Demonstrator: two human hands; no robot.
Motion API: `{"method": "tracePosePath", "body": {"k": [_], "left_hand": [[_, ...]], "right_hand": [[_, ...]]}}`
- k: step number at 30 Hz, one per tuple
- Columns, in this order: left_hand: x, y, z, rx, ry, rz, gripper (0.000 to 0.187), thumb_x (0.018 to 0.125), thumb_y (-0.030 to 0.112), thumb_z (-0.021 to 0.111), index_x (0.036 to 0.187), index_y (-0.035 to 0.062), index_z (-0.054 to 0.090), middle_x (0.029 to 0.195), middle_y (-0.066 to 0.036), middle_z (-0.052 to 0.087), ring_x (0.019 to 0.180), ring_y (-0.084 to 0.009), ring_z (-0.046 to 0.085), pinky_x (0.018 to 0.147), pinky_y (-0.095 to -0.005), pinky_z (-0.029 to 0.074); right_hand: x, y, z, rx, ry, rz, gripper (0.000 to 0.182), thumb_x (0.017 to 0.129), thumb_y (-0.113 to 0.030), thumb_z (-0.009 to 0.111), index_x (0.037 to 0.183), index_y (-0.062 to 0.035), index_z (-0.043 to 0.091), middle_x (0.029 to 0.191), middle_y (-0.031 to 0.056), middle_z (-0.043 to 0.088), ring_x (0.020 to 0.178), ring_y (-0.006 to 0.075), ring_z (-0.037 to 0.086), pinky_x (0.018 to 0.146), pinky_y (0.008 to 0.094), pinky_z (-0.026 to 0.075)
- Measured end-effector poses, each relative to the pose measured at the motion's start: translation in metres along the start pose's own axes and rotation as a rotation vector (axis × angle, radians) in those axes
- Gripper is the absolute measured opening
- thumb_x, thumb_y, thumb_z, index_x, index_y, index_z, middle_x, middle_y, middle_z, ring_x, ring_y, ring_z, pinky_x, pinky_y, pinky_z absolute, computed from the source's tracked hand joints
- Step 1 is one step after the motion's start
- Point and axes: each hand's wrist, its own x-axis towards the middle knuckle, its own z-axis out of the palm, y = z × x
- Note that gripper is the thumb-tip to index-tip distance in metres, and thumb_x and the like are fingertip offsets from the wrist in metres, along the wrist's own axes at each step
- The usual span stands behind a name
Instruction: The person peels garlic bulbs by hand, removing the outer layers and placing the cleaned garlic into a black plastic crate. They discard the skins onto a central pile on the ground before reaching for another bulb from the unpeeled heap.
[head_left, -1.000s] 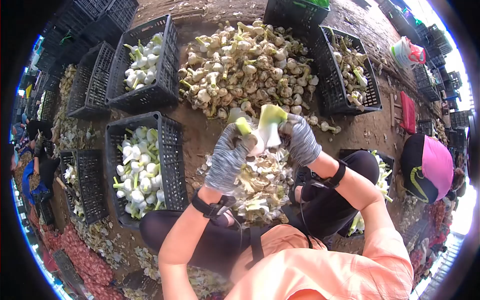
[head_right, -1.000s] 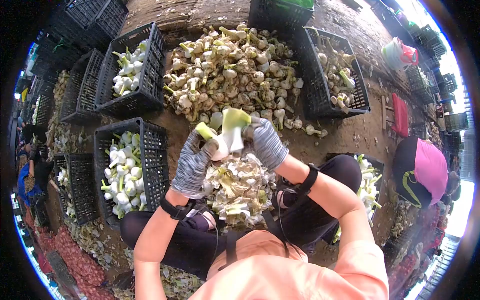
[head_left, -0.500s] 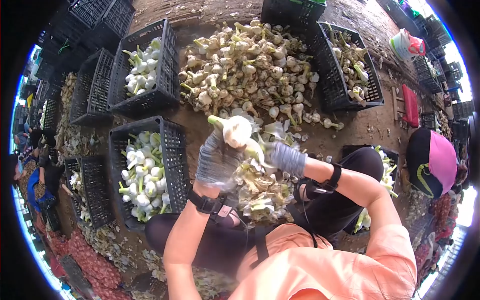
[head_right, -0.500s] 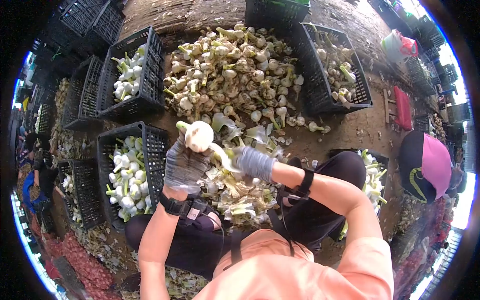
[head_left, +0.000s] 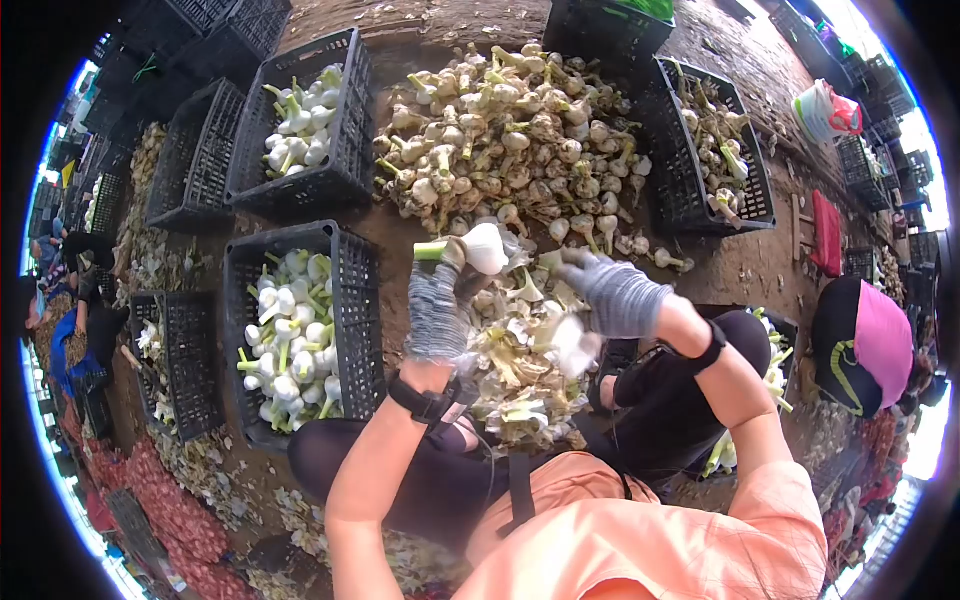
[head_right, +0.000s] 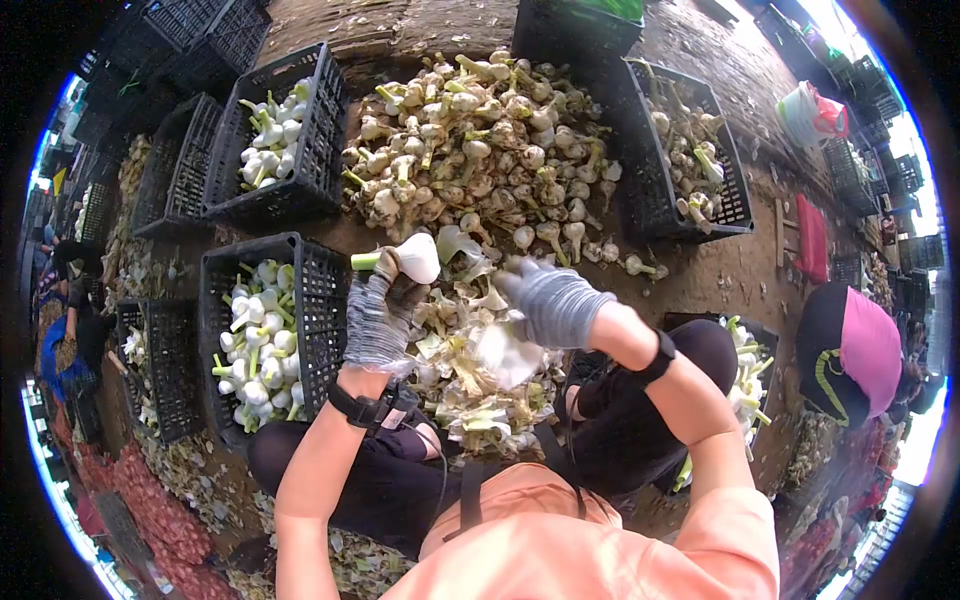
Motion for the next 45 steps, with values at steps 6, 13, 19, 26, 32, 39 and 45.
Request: {"method": "tracePosePath", "body": {"k": [6,13,19,26,32,39,45], "left_hand": [[-0.010,-0.019,0.006,0.310,-0.028,0.237,0.027,0.085,0.021,0.061,0.104,0.0039,0.051,0.097,-0.009,0.058,0.085,-0.0170,0.060,0.069,-0.0293,0.055],[-0.014,-0.014,-0.002,0.007,-0.185,0.037,0.028,0.085,0.022,0.061,0.104,0.0038,0.052,0.097,-0.009,0.060,0.084,-0.0168,0.061,0.068,-0.0270,0.053],[-0.004,0.034,-0.038,-0.219,-0.107,-0.018,0.027,0.078,0.013,0.055,0.102,0.0008,0.052,0.103,-0.018,0.058,0.097,-0.0289,0.057,0.087,-0.0474,0.048],[-0.015,0.125,-0.091,1.688,0.512,0.246,0.039,0.083,0.011,0.054,0.120,0.0000,0.047,0.116,-0.016,0.052,0.103,-0.0250,0.052,0.090,-0.0326,0.040],[-0.016,0.092,-0.054,1.504,0.322,0.469,0.047,0.079,0.012,0.064,0.120,-0.0010,0.047,0.120,-0.016,0.050,0.108,-0.0265,0.050,0.095,-0.0336,0.038],[-0.016,0.034,-0.033,1.844,-0.076,0.509,0.053,0.071,0.024,0.070,0.116,0.0036,0.050,0.112,-0.017,0.052,0.103,-0.0344,0.049,0.092,-0.0428,0.038],[-0.015,-0.004,-0.030,1.562,-0.150,0.277,0.049,0.076,0.018,0.067,0.118,0.0023,0.049,0.114,-0.017,0.054,0.107,-0.0305,0.051,0.093,-0.0355,0.040]], "right_hand": [[0.024,-0.033,0.021,0.591,0.540,0.136,0.031,0.075,-0.009,0.065,0.101,-0.0027,0.050,0.075,0.0121,0.057,0.069,0.0193,0.058,0.063,0.0318,0.047],[0.036,0.023,0.051,1.400,0.400,0.531,0.019,0.075,0.001,0.062,0.092,0.0003,0.053,0.074,0.0056,0.059,0.061,0.0108,0.055,0.055,0.0246,0.049],[0.008,0.042,0.139,0.184,-0.393,0.165,0.028,0.081,-0.026,0.059,0.103,-0.0096,0.061,0.091,0.0125,0.064,0.081,0.0309,0.060,0.074,0.0394,0.048],[0.010,0.159,0.163,-0.062,-0.451,0.600,0.025,0.070,-0.013,0.056,0.093,-0.0051,0.064,0.086,0.0190,0.063,0.080,0.0348,0.062,0.068,0.0416,0.049],[0.044,0.204,0.159,0.097,0.113,0.857,0.028,0.076,-0.016,0.057,0.102,-0.0037,0.058,0.096,0.0204,0.061,0.091,0.0353,0.058,0.078,0.0416,0.047],[0.124,0.212,0.200,-0.042,0.301,0.957,0.050,0.074,-0.019,0.060,0.118,0.0009,0.045,0.112,0.0230,0.053,0.109,0.0379,0.048,0.095,0.0412,0.038],[0.113,0.185,0.177,0.283,0.123,1.105,0.038,0.071,-0.030,0.068,0.095,-0.0014,0.062,0.090,0.0171,0.064,0.075,0.0342,0.061,0.068,0.0381,0.049]]}}
